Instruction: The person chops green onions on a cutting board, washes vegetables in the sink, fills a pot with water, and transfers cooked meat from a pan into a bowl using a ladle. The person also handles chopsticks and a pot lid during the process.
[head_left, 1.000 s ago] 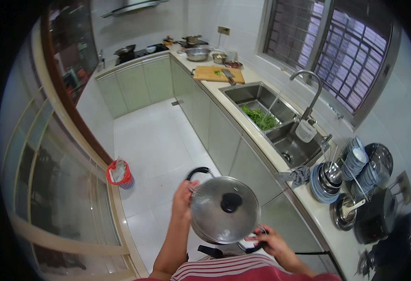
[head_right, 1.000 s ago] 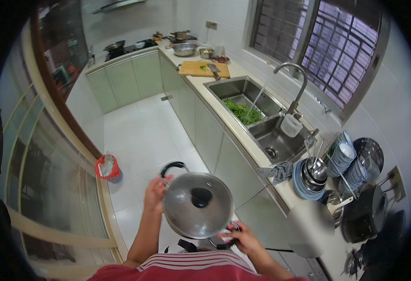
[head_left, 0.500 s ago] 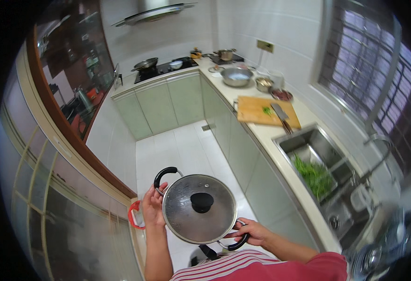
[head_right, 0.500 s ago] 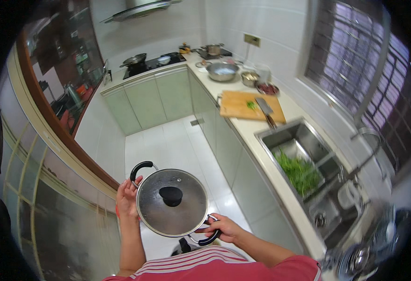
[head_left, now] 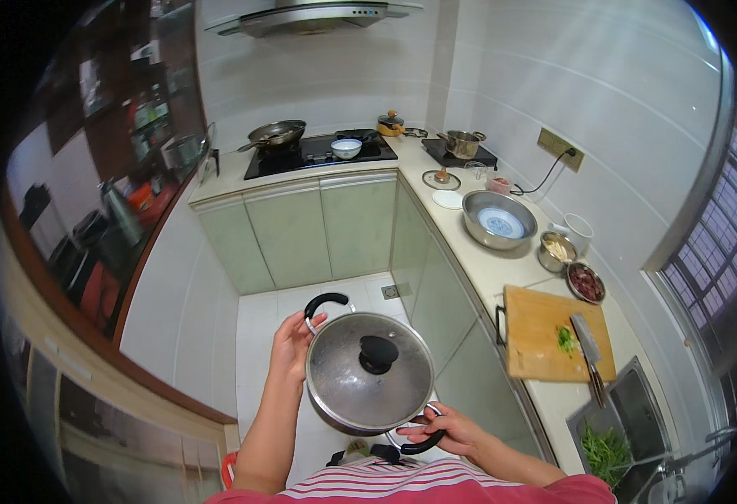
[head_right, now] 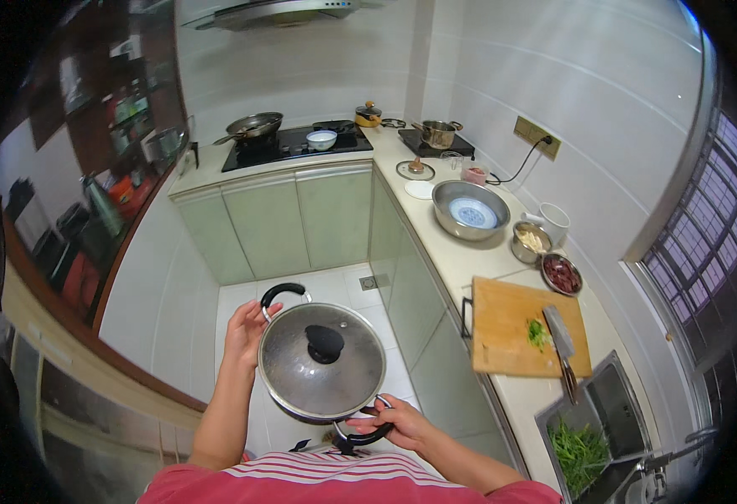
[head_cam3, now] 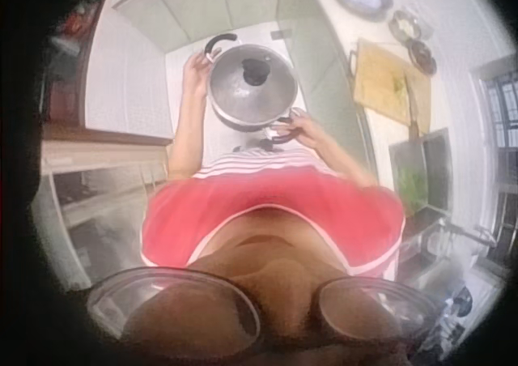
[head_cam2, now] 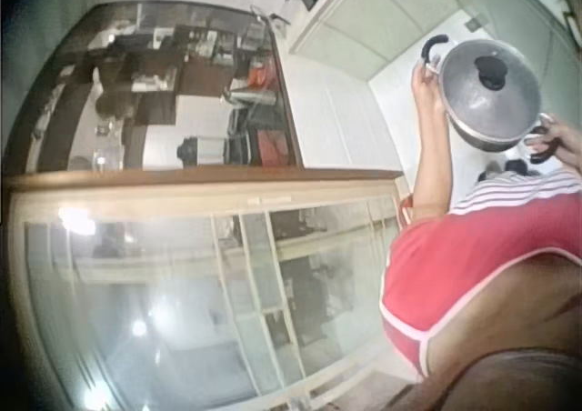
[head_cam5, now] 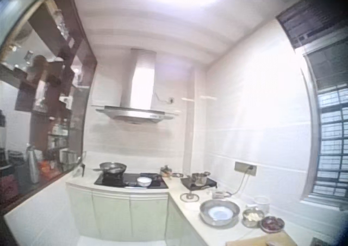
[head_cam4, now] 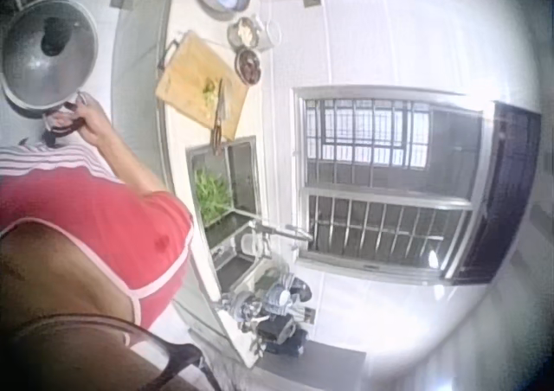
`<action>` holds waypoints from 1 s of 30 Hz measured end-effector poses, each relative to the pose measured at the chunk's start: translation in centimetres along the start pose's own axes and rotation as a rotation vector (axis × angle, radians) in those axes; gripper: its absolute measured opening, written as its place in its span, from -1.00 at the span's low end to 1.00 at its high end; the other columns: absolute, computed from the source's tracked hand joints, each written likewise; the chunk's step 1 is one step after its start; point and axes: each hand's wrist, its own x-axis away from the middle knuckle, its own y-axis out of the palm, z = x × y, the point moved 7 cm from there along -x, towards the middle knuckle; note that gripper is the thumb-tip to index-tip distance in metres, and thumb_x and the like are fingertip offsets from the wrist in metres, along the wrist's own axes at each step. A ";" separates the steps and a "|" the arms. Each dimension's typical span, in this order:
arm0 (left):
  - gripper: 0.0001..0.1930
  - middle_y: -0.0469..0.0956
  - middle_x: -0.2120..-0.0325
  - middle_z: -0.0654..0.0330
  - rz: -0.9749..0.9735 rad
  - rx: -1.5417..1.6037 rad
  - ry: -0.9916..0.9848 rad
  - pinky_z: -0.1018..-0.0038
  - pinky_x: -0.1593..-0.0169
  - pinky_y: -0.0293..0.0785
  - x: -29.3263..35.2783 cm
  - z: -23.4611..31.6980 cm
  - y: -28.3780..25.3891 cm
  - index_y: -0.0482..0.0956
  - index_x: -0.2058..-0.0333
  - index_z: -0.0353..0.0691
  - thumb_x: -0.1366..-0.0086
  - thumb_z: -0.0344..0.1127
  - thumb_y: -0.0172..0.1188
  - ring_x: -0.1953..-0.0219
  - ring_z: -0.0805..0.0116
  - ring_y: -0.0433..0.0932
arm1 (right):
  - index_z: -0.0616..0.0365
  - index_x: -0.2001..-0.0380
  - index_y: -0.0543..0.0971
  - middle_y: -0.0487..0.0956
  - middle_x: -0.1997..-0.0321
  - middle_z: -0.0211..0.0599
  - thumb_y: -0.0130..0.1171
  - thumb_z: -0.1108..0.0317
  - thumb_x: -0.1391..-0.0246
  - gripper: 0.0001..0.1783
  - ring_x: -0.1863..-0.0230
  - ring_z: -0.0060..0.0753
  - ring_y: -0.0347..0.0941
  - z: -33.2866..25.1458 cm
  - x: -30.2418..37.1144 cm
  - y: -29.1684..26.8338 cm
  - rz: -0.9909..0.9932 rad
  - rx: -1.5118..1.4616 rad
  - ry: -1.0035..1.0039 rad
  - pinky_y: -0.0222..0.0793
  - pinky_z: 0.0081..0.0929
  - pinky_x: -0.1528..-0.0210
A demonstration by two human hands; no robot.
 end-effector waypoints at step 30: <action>-0.50 0.49 0.32 -0.03 -0.102 -0.165 -0.302 0.22 0.13 0.44 -96.4 -1.2 24.5 0.38 0.20 -0.40 -0.03 -0.06 0.09 0.23 0.11 0.48 | 0.21 0.32 0.42 0.53 0.30 0.00 0.03 0.35 -0.04 -0.83 0.23 0.01 0.51 -66.3 -54.6 -11.1 0.149 -0.296 -0.692 0.50 -0.23 0.21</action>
